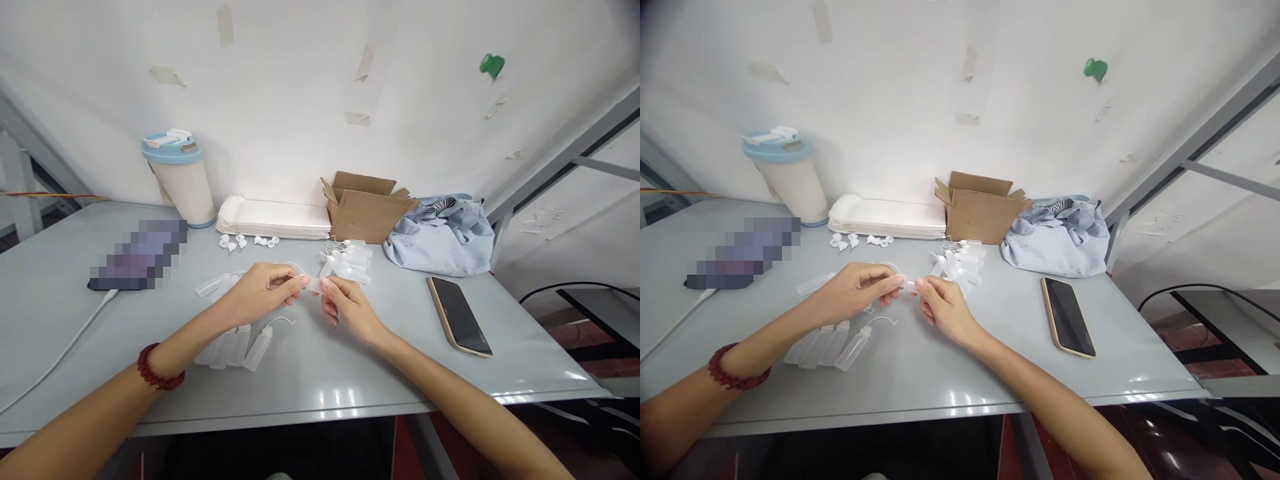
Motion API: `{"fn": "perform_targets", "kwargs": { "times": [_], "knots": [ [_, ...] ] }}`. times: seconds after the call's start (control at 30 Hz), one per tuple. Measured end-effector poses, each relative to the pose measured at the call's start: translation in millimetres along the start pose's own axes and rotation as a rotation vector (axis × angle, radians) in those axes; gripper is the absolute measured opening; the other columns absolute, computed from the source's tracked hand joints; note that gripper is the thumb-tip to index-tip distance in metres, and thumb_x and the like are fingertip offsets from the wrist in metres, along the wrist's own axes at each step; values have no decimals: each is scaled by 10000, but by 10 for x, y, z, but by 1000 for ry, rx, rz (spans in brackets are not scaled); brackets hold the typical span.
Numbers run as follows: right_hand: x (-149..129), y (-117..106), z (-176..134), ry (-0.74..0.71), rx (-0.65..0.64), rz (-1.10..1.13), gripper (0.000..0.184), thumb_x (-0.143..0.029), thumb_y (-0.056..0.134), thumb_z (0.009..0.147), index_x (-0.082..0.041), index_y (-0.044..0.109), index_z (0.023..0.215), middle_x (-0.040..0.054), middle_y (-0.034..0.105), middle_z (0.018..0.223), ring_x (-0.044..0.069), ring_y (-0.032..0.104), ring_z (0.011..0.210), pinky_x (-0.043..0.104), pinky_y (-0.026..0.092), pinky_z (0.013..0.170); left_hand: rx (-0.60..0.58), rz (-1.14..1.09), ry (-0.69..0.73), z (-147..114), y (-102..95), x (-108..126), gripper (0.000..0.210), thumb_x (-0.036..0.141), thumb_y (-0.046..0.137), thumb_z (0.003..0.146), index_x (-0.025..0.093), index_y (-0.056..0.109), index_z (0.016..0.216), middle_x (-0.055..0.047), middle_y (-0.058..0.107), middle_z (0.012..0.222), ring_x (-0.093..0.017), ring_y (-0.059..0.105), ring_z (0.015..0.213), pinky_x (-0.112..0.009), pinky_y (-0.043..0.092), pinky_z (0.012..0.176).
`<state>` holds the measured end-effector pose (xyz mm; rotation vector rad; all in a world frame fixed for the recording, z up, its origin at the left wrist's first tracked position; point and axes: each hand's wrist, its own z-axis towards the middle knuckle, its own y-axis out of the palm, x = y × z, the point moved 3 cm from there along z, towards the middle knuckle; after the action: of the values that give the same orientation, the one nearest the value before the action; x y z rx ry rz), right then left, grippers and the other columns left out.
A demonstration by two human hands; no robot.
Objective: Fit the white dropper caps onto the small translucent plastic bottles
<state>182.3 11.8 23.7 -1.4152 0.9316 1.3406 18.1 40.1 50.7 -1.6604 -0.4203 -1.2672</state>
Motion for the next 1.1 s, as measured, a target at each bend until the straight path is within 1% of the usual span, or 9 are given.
{"fn": "perform_targets", "kwargs": {
  "times": [0.13, 0.23, 0.3, 0.37, 0.43, 0.73, 0.97, 1.03, 1.1],
  "knots": [
    [-16, -12, -14, -119, 14, -210, 419, -467, 394, 937, -191, 453, 627, -44, 407, 499, 97, 388, 476, 253, 340, 514, -2, -32, -31, 3, -1, -14, 390, 462, 478, 873, 166, 577, 638, 7, 580, 608, -118, 544, 560, -218, 443, 556],
    [6, -21, -23, -244, 40, -396, 296, -420, 439, 929, -180, 572, 817, -13, 480, 606, 125, 427, 553, 263, 351, 552, -2, -39, -77, 6, 2, -39, 375, 458, 498, 859, 170, 563, 629, 21, 538, 543, -118, 519, 522, -222, 420, 521],
    [19, -15, -32, -367, 50, -525, 235, -378, 466, 921, -187, 593, 971, 16, 508, 695, 150, 446, 612, 281, 369, 591, -14, -48, -107, 7, 15, -54, 379, 460, 506, 851, 170, 550, 610, 24, 525, 530, -117, 505, 506, -225, 409, 512],
    [24, -8, -40, -469, 50, -605, 229, -336, 442, 931, -197, 590, 1037, 39, 508, 734, 176, 453, 659, 303, 377, 631, -28, -59, -116, 6, 34, -56, 392, 466, 507, 846, 170, 531, 590, 26, 511, 529, -113, 490, 500, -227, 399, 510],
    [21, -13, -42, -504, 56, -617, 234, -311, 405, 944, -206, 589, 1043, 44, 494, 730, 191, 451, 673, 312, 372, 640, -29, -53, -101, 6, 51, -46, 402, 480, 493, 850, 170, 525, 596, 31, 487, 533, -109, 469, 497, -226, 379, 500],
    [-43, -28, -22, -333, 32, -494, 270, -345, 402, 951, -186, 609, 880, 6, 477, 647, 140, 418, 586, 277, 345, 589, 32, 97, -5, -3, 74, -8, 419, 471, 436, 880, 169, 510, 600, 33, 440, 545, -94, 376, 478, -234, 299, 479],
    [29, -13, 20, 34, -106, -67, 380, -511, 456, 885, -162, 598, 836, -43, 332, 608, 75, 348, 415, 223, 329, 377, 38, 154, 41, -18, 78, -37, 412, 464, 434, 885, 164, 572, 638, 11, 521, 578, -113, 440, 519, -231, 327, 498],
    [38, -15, 29, 43, -135, -24, 393, -517, 463, 881, -155, 609, 838, -47, 320, 605, 70, 338, 415, 220, 341, 371, 43, 161, 44, -13, 83, -43, 412, 469, 438, 882, 163, 591, 651, 9, 540, 587, -110, 438, 512, -229, 332, 495],
    [29, -43, 36, -30, -94, -113, 376, -487, 458, 898, -153, 628, 865, -45, 357, 589, 76, 366, 439, 219, 360, 411, 57, 163, 42, 5, 66, -46, 403, 480, 452, 870, 165, 608, 673, 9, 566, 610, -112, 453, 523, -225, 347, 504]
  ]
}}
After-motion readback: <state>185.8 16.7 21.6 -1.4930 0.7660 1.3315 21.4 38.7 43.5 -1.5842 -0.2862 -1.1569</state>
